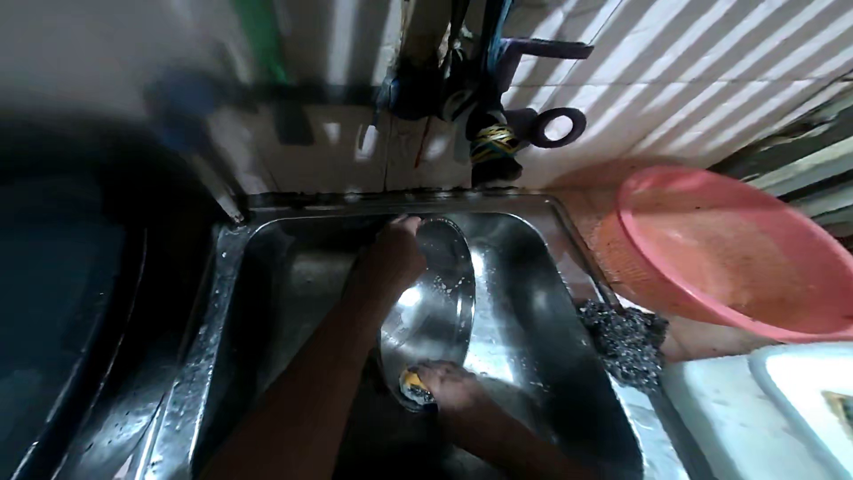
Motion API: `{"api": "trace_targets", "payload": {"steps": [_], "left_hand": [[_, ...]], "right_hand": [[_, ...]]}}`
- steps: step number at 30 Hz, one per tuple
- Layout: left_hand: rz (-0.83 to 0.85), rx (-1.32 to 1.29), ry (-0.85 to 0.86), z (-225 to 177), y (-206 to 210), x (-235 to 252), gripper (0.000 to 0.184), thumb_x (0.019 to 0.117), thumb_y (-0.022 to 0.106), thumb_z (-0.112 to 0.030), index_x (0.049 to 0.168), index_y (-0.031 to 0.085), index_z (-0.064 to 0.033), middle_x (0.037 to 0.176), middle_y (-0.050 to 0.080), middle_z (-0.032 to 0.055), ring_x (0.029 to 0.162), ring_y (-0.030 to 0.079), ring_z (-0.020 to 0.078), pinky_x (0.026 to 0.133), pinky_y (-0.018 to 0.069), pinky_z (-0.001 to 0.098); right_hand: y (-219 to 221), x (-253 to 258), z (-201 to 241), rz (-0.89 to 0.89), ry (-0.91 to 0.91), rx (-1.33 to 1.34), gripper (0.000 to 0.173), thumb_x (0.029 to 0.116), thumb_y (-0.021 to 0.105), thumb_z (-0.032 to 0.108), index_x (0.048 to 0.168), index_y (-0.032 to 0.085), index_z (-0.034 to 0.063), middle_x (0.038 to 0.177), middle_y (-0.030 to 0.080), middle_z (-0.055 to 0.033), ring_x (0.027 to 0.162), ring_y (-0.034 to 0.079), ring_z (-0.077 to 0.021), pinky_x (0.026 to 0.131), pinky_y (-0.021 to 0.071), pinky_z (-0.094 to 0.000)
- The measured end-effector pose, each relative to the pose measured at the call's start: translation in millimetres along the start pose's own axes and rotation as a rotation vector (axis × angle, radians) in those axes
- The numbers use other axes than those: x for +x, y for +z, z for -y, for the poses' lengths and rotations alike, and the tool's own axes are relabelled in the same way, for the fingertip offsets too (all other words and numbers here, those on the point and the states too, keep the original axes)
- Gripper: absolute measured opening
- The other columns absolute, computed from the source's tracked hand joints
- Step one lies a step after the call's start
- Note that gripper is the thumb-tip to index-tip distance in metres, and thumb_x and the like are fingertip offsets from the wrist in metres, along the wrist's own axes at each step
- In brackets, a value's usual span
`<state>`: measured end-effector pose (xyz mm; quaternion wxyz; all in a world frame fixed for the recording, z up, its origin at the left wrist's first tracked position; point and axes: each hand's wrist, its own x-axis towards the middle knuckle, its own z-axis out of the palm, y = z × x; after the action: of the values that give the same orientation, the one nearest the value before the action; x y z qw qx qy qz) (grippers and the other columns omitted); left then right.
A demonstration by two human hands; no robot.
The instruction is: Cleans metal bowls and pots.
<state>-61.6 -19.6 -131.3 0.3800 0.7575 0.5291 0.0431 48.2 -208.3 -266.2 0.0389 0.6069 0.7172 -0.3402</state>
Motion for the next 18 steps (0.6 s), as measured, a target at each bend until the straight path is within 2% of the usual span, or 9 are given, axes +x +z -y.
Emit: {"api": "trace_targets", "payload": {"steps": [3,5,7,9,11,13,15,16,18], "left_hand": [[-0.078,0.025,0.003,5,7,-16,0.065,0.0942,0.059,0.003,0.155,0.042,-0.0115,0.162,0.038,0.0114,0.150,0.036,0.0300,0.117,0.0339,0.0554],[-0.294,0.074,0.127,17,38,-40,0.064,0.0900,0.062,0.005,0.151,0.049,-0.0080,0.163,0.036,0.0152,0.153,0.028,0.0352,0.118,0.0255,0.0647],[-0.468,0.121,0.220,22,65,-52,0.070,0.0820,0.065,0.008,0.149,0.053,-0.0109,0.162,0.038,0.0133,0.153,0.028,0.0345,0.115,0.0207,0.0717],[-0.510,0.176,0.264,21,71,-50,0.066,0.0841,0.062,0.008,0.146,0.057,-0.0152,0.160,0.043,0.0085,0.151,0.034,0.0312,0.111,0.0250,0.0714],[-0.387,0.172,0.237,12,57,-43,0.063,0.0917,0.057,0.005,0.150,0.052,-0.0180,0.161,0.042,0.0045,0.151,0.033,0.0296,0.112,0.0292,0.0671],[-0.263,0.111,0.175,2,36,-34,0.065,0.0943,0.056,0.003,0.155,0.045,-0.0174,0.162,0.041,0.0068,0.150,0.034,0.0328,0.112,0.0326,0.0644],[-0.265,0.075,0.139,3,29,-35,0.071,0.0902,0.062,0.004,0.156,0.041,-0.0111,0.159,0.042,0.0177,0.143,0.042,0.0424,0.107,0.0385,0.0670],[-0.315,0.083,0.138,7,34,-39,0.075,0.0882,0.064,0.005,0.157,0.038,-0.0097,0.160,0.039,0.0173,0.144,0.040,0.0413,0.108,0.0371,0.0666],[-0.449,0.090,0.177,18,55,-48,0.082,0.0833,0.065,0.007,0.159,0.035,-0.0077,0.164,0.035,0.0123,0.152,0.030,0.0341,0.116,0.0247,0.0670]], "right_hand": [[-39,-5,42,0.030,0.173,0.387,0.059,0.0878,0.073,0.014,0.143,0.055,0.0046,0.135,0.063,-0.0195,0.124,0.062,-0.0345,0.105,0.0488,-0.0552],[-53,-1,62,-0.189,0.158,0.737,0.055,0.0848,0.078,0.014,0.135,0.059,0.0016,0.118,0.070,-0.0138,0.108,0.068,-0.0207,0.098,0.0551,-0.0407],[-50,7,72,-0.404,0.029,0.994,0.048,0.0844,0.075,0.011,0.127,0.059,-0.0042,0.106,0.071,-0.0072,0.096,0.068,-0.0065,0.088,0.0573,-0.0252],[-26,11,64,-0.375,0.029,0.905,0.051,0.0865,0.074,0.015,0.131,0.056,-0.0024,0.109,0.070,-0.0071,0.099,0.069,-0.0087,0.090,0.0580,-0.0273],[0,16,35,-0.146,0.133,0.501,0.057,0.0885,0.072,0.016,0.141,0.055,0.0009,0.131,0.065,-0.0167,0.122,0.064,-0.0269,0.106,0.0505,-0.0464],[4,23,15,-0.025,0.143,0.241,0.057,0.0882,0.070,0.014,0.143,0.056,0.0061,0.142,0.060,-0.0180,0.133,0.056,-0.0337,0.113,0.0434,-0.0528],[-16,14,31,0.034,0.178,0.305,0.063,0.0861,0.070,0.006,0.147,0.052,0.0071,0.143,0.058,-0.0176,0.133,0.056,-0.0340,0.111,0.0440,-0.0546],[-25,9,42,-0.011,0.186,0.418,0.062,0.0866,0.070,0.006,0.146,0.052,0.0066,0.139,0.061,-0.0163,0.128,0.060,-0.0309,0.109,0.0472,-0.0522],[-34,7,63,-0.233,0.148,0.686,0.052,0.0884,0.073,0.013,0.137,0.058,0.0019,0.122,0.070,-0.0126,0.111,0.068,-0.0196,0.101,0.0538,-0.0398]]}}
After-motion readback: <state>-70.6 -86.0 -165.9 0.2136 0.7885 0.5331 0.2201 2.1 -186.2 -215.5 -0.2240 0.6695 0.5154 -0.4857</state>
